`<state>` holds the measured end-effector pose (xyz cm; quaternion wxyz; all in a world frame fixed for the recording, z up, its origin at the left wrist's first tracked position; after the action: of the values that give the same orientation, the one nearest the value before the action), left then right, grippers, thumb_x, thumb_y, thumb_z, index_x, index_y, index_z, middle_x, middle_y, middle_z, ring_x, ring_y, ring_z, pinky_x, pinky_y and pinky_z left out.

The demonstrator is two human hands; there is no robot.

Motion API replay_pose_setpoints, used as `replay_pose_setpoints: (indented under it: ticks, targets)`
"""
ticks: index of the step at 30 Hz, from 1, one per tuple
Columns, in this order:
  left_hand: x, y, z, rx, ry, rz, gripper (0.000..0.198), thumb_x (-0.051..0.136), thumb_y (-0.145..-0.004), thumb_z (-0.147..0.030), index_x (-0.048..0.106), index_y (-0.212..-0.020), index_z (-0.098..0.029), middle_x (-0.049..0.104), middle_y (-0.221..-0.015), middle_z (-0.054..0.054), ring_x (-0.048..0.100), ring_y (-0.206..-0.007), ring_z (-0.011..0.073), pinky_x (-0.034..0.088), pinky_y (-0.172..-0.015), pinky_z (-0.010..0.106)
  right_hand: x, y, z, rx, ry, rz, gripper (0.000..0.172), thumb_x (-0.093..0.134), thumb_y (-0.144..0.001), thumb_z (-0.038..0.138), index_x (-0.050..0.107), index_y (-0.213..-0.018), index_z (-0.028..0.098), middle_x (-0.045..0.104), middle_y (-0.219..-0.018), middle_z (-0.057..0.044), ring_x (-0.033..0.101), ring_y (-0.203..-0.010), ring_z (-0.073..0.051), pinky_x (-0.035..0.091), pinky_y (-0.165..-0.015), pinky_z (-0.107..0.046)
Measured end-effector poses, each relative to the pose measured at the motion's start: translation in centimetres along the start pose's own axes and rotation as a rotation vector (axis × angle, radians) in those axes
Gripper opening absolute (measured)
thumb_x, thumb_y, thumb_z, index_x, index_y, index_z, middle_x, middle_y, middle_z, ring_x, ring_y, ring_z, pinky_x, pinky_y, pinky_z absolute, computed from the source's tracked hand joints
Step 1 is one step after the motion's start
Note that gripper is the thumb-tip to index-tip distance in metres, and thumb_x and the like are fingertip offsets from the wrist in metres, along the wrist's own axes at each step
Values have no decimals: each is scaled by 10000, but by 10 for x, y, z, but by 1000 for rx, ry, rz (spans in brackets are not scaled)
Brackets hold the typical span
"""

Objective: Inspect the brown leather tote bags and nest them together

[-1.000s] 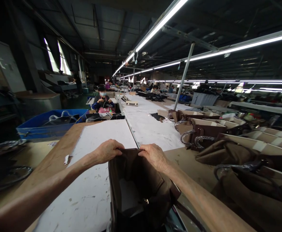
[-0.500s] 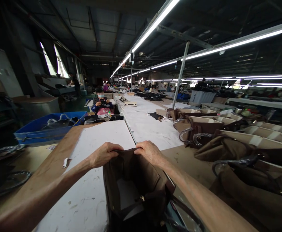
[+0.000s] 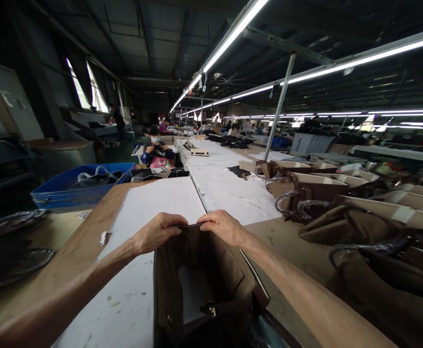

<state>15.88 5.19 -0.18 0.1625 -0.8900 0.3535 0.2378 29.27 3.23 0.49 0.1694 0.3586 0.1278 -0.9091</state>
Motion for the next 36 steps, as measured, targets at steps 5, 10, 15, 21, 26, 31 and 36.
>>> replay_pose_setpoints:
  ticks: [5,10,15,21,26,31,36]
  targets:
    - [0,1,0,-12,65,-28,242,421,-631,-142,588,-806,-142,543,-673,-23,452,-630,104,347,-570,200,-3,-2,-5,68,112,-46,212,477,-756,286,666,-807,205,638,-724,30,557,-735,-150,376,-662,-234]
    - [-3,2,7,-79,14,-132,192,454,-640,-199,596,-758,-148,531,-613,-32,443,-580,104,342,-549,211,-11,-1,4,155,420,-179,200,460,-770,301,646,-725,243,599,-623,34,511,-629,-124,305,-566,-227]
    - [-12,12,4,-127,-215,-257,201,445,-678,-256,611,-626,-155,470,-512,-34,415,-532,102,298,-512,217,-6,-2,16,107,468,-156,247,417,-800,294,651,-744,238,627,-651,18,524,-626,-132,319,-573,-234]
    - [-14,15,0,-125,-235,-241,212,447,-691,-269,626,-651,-162,471,-512,-32,424,-529,101,293,-507,208,-1,-12,17,-17,250,-104,283,417,-774,190,644,-935,238,664,-928,12,569,-870,-157,376,-787,-258]
    - [-17,16,-2,-106,-220,-220,226,452,-692,-266,650,-690,-156,499,-522,-28,439,-539,104,313,-522,205,2,-17,9,12,205,-54,211,471,-763,245,669,-830,224,675,-806,24,579,-783,-151,385,-722,-247]
    - [-16,14,1,-63,-160,-182,229,466,-689,-261,665,-714,-151,544,-554,-22,454,-567,109,339,-549,202,1,-16,9,30,275,-87,206,471,-777,269,670,-828,244,670,-761,33,578,-761,-149,379,-706,-250]
    - [-19,16,9,-66,-103,-181,235,472,-686,-258,666,-744,-139,586,-600,-15,486,-597,119,365,-570,205,6,-12,19,29,247,-77,249,425,-806,249,658,-895,246,674,-839,20,579,-802,-154,379,-747,-258]
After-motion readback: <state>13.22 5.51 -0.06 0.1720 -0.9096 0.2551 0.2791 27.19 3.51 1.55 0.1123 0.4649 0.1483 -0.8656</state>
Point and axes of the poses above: each hand's wrist, its own y-axis away from the middle knuckle, its own x-axis out of the palm, z = x × y, the point moved 7 cm from there along -y, towards the middle knuckle
